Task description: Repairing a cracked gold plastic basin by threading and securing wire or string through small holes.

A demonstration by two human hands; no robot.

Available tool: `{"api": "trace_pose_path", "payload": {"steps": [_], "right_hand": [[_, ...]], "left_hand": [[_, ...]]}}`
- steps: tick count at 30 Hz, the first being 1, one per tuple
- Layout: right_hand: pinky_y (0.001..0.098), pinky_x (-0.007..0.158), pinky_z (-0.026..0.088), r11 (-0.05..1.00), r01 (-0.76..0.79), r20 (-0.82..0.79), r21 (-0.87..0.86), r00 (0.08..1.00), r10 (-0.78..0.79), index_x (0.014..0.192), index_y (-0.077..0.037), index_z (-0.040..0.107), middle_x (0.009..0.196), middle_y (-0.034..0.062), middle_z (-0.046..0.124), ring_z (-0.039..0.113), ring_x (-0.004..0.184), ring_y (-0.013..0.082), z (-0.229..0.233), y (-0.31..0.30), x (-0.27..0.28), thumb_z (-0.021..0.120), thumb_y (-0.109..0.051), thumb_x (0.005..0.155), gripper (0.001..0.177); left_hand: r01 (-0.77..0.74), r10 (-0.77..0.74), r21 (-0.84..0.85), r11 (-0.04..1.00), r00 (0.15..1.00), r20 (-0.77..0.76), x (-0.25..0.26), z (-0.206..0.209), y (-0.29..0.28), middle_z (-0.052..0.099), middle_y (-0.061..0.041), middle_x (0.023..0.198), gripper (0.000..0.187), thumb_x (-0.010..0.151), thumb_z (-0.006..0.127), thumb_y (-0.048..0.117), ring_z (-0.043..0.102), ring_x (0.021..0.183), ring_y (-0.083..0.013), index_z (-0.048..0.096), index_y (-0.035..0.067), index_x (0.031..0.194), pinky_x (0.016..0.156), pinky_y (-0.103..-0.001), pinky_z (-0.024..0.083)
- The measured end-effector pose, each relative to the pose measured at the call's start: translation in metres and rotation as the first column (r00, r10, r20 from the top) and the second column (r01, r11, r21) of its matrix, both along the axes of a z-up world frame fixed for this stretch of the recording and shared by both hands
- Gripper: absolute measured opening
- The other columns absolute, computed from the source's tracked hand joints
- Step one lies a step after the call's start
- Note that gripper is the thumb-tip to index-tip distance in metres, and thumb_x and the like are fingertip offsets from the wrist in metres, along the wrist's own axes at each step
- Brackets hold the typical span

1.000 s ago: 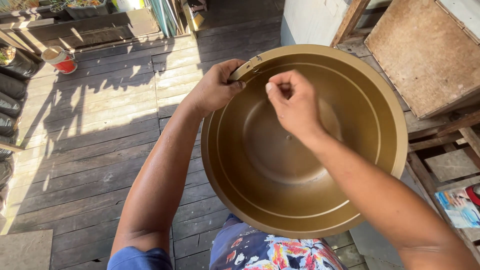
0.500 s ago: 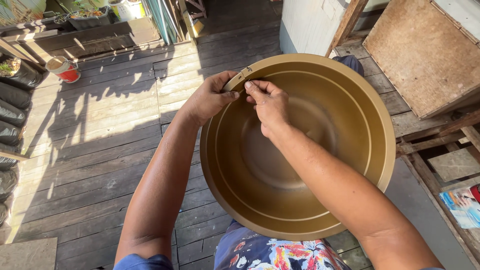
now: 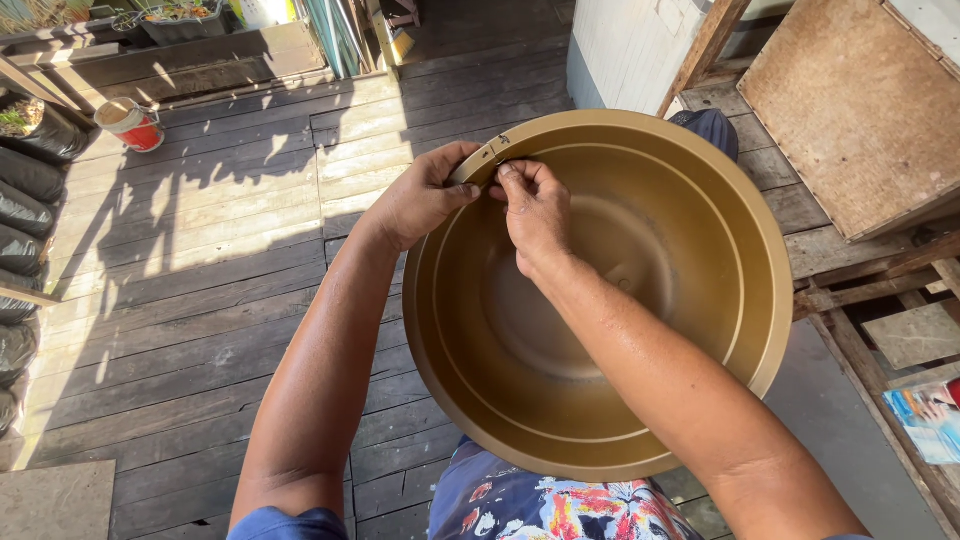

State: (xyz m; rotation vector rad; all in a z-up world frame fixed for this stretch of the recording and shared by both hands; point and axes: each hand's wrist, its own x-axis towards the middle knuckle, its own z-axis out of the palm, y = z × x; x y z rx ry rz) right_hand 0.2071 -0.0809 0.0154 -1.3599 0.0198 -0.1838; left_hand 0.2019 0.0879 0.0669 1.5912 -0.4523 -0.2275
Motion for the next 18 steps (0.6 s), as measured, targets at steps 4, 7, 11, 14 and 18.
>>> {"api": "trace_pose_path", "payload": {"steps": [4,7,11,14,18], "right_hand": [[0.0245,0.067,0.049,0.996,0.044,0.024,0.083,0.999,-0.046,0.100,-0.008,0.067,0.092,-0.0001,0.070,0.067,0.079,0.0096,-0.001,0.005,-0.002,0.070,-0.017,0.098,0.010],[0.0240,0.068,0.049,0.989,0.075,0.002,0.124,0.997,-0.076,0.100,-0.007,0.067,0.092,0.0004,0.070,0.066,0.079,0.0094,0.005,0.007,-0.008,0.072,-0.017,0.097,0.011],[0.0240,0.067,0.049,0.975,0.104,-0.002,0.196,0.994,-0.105,0.101,-0.009,0.061,0.091,0.0014,0.069,0.065,0.078,0.0099,0.004,0.010,-0.010,0.074,-0.013,0.094,0.016],[0.0254,0.074,0.055,0.966,0.114,0.070,0.231,0.989,-0.134,0.101,-0.005,0.064,0.091,0.0029,0.069,0.065,0.080,0.0109,-0.003,0.014,-0.006,0.074,-0.010,0.096,0.012],[0.0254,0.078,0.056,0.967,0.198,0.095,0.158,0.972,-0.215,0.101,-0.004,0.064,0.092,0.0023,0.068,0.065,0.082,0.0102,-0.001,0.020,-0.010,0.072,-0.009,0.097,0.010]], "left_hand": [[0.031,-0.031,-0.023,0.999,1.000,0.000,-0.001,0.001,-0.001,0.071,-0.007,0.121,0.041,0.095,0.059,-0.006,0.067,0.113,-0.0140,0.059,0.004,0.135,0.106,-0.030,0.052],[0.008,-0.008,-0.016,1.000,1.000,-0.031,-0.003,0.002,-0.003,0.071,-0.008,0.120,0.043,0.094,0.058,-0.006,0.067,0.112,-0.0137,0.058,0.004,0.136,0.105,-0.030,0.053],[-0.028,0.027,-0.018,0.999,0.997,-0.075,-0.004,0.001,-0.003,0.072,-0.008,0.118,0.043,0.094,0.058,-0.006,0.068,0.110,-0.0135,0.058,0.004,0.136,0.103,-0.031,0.054],[-0.049,0.048,-0.007,0.999,0.995,-0.088,-0.005,0.004,-0.005,0.073,-0.008,0.117,0.041,0.095,0.057,-0.006,0.068,0.109,-0.0135,0.060,0.004,0.134,0.102,-0.030,0.054],[-0.020,0.017,-0.040,0.999,0.997,-0.073,-0.003,0.000,-0.006,0.073,-0.008,0.116,0.041,0.093,0.057,-0.008,0.068,0.109,-0.0141,0.060,0.003,0.133,0.104,-0.030,0.053]]}}
